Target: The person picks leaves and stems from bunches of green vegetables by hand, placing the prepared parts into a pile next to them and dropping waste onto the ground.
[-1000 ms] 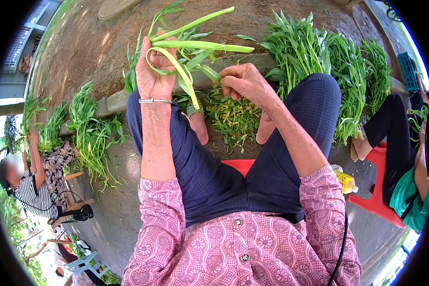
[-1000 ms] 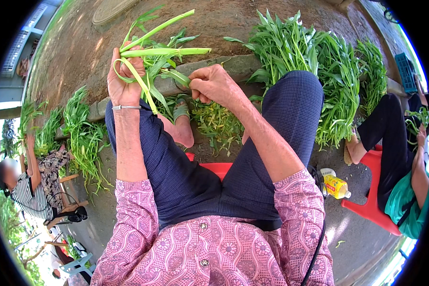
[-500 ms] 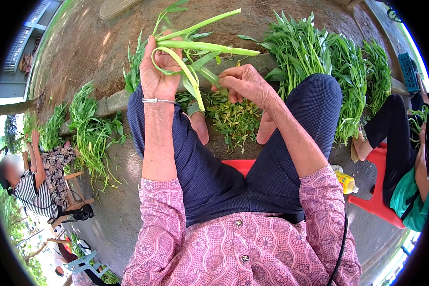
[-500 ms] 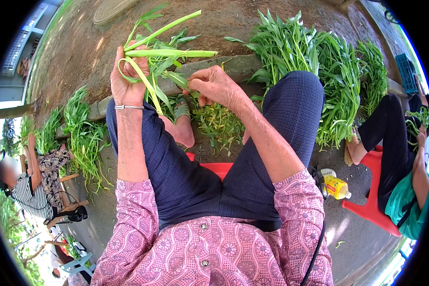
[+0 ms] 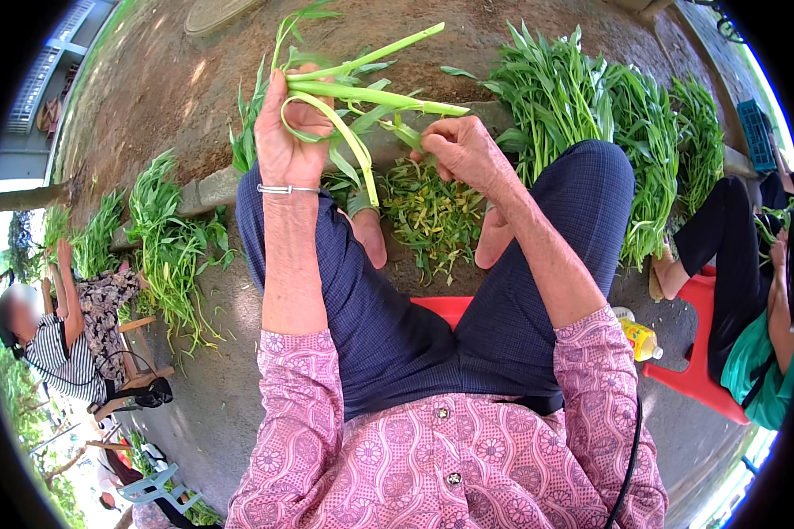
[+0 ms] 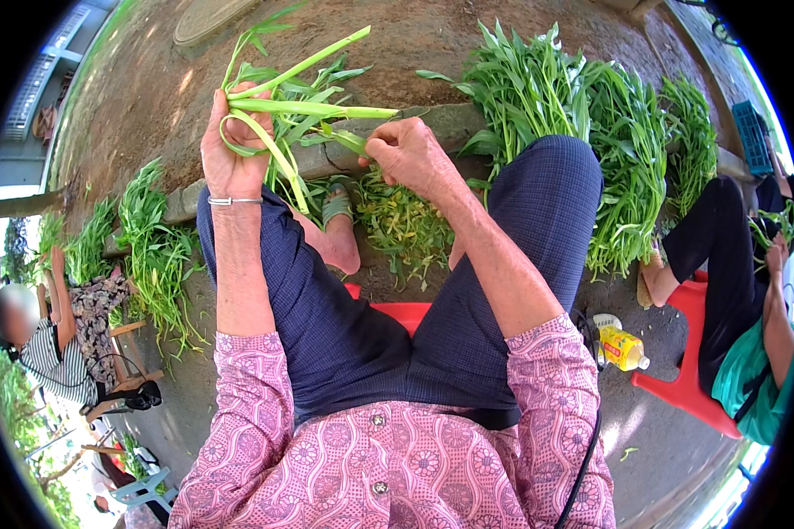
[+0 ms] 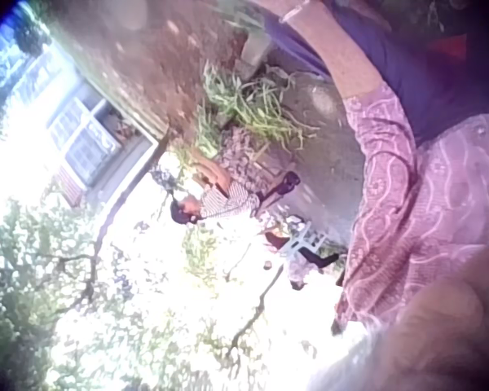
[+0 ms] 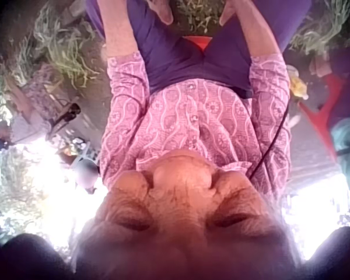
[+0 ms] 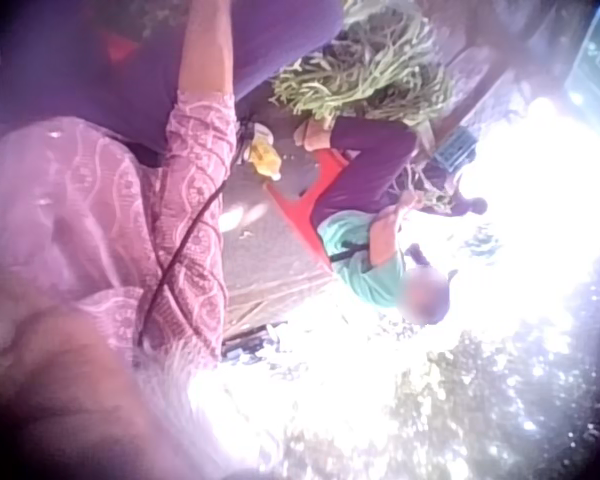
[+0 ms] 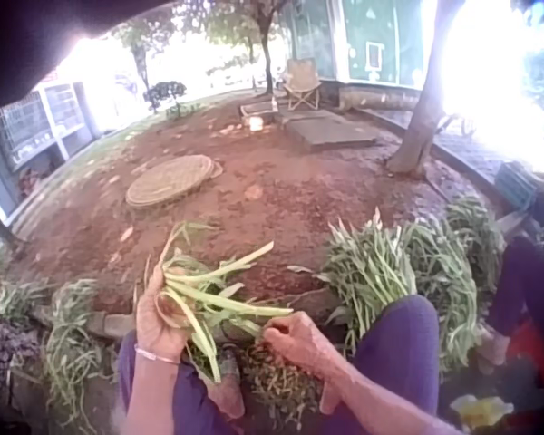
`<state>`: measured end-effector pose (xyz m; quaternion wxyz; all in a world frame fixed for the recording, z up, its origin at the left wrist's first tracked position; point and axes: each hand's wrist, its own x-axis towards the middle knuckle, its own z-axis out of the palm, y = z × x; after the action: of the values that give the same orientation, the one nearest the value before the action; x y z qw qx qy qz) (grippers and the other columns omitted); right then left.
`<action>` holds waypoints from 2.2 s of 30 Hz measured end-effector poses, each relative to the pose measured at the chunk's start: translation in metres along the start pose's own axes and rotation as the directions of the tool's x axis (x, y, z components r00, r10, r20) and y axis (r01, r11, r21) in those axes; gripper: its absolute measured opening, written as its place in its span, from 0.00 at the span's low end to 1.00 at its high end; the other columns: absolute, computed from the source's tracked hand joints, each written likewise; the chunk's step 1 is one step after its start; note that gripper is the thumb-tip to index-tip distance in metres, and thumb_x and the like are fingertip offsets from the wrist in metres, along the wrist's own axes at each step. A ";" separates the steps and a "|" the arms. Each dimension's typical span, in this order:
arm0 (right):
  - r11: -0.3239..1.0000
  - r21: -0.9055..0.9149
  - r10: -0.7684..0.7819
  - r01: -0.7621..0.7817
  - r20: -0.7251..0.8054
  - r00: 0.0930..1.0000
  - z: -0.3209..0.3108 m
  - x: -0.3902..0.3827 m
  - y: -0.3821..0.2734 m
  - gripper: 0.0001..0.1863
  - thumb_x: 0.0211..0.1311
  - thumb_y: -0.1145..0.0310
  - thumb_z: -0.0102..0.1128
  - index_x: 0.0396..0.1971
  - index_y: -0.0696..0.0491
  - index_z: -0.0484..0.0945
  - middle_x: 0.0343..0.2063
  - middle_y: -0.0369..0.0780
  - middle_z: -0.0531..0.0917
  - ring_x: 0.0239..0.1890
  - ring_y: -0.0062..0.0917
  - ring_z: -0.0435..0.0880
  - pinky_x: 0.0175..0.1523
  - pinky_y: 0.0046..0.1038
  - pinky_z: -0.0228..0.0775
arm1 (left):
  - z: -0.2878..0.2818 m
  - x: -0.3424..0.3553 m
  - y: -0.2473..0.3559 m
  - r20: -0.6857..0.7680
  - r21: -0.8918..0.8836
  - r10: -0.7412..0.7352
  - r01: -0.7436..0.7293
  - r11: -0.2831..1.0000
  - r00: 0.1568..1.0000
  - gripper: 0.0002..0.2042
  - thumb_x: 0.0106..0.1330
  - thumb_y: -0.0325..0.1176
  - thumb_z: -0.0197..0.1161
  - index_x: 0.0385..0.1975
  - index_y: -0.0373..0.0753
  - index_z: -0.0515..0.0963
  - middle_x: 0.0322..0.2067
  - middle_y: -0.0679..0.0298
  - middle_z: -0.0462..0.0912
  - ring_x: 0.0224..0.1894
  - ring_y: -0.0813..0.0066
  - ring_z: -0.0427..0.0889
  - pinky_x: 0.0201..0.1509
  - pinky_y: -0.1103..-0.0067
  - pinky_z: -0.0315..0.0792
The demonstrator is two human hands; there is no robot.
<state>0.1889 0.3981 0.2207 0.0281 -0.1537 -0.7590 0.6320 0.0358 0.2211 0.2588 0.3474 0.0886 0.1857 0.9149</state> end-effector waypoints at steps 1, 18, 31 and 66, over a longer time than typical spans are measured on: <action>1.000 0.007 -0.008 0.008 -0.016 1.000 0.000 0.001 0.001 0.14 0.52 0.68 0.51 0.22 0.63 0.81 0.10 0.38 0.74 0.13 0.16 0.72 0.22 0.23 0.65 | 0.002 -0.001 -0.001 -0.018 0.064 0.025 -0.024 0.998 1.000 0.10 0.68 0.36 0.54 0.38 0.34 0.72 0.37 0.53 0.80 0.39 0.62 0.81 0.47 0.68 0.78; 0.972 0.199 0.162 -0.121 -0.204 0.966 -0.002 0.008 0.022 0.13 0.57 0.69 0.48 0.23 0.62 0.79 0.16 0.39 0.80 0.14 0.17 0.74 0.22 0.23 0.67 | 0.015 -0.005 -0.015 -0.051 0.359 0.165 -0.136 0.923 0.985 0.08 0.66 0.36 0.58 0.35 0.37 0.74 0.34 0.52 0.82 0.33 0.68 0.82 0.36 0.77 0.80; 0.761 -0.626 -0.250 -0.170 -0.525 0.814 -0.004 0.007 0.018 0.12 0.59 0.65 0.47 0.24 0.57 0.75 0.26 0.51 0.81 0.33 0.49 0.79 0.40 0.47 0.69 | 0.025 -0.010 -0.032 -0.023 0.679 0.274 -0.186 0.710 0.961 0.08 0.64 0.35 0.60 0.33 0.37 0.77 0.33 0.50 0.83 0.33 0.70 0.83 0.35 0.77 0.79; 0.937 -0.343 -0.166 -0.066 -0.604 0.780 -0.019 0.016 0.022 0.13 0.54 0.66 0.53 0.21 0.61 0.79 0.19 0.49 0.81 0.24 0.39 0.82 0.37 0.36 0.72 | 0.024 -0.007 -0.022 -0.130 0.642 0.376 -0.211 0.737 0.917 0.08 0.62 0.34 0.63 0.30 0.36 0.76 0.30 0.52 0.84 0.29 0.74 0.83 0.21 0.85 0.76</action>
<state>0.1822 0.4240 0.2011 0.2672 -0.3362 -0.8091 0.4011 0.0610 0.2387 0.2717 0.1228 0.1089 0.4996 0.8505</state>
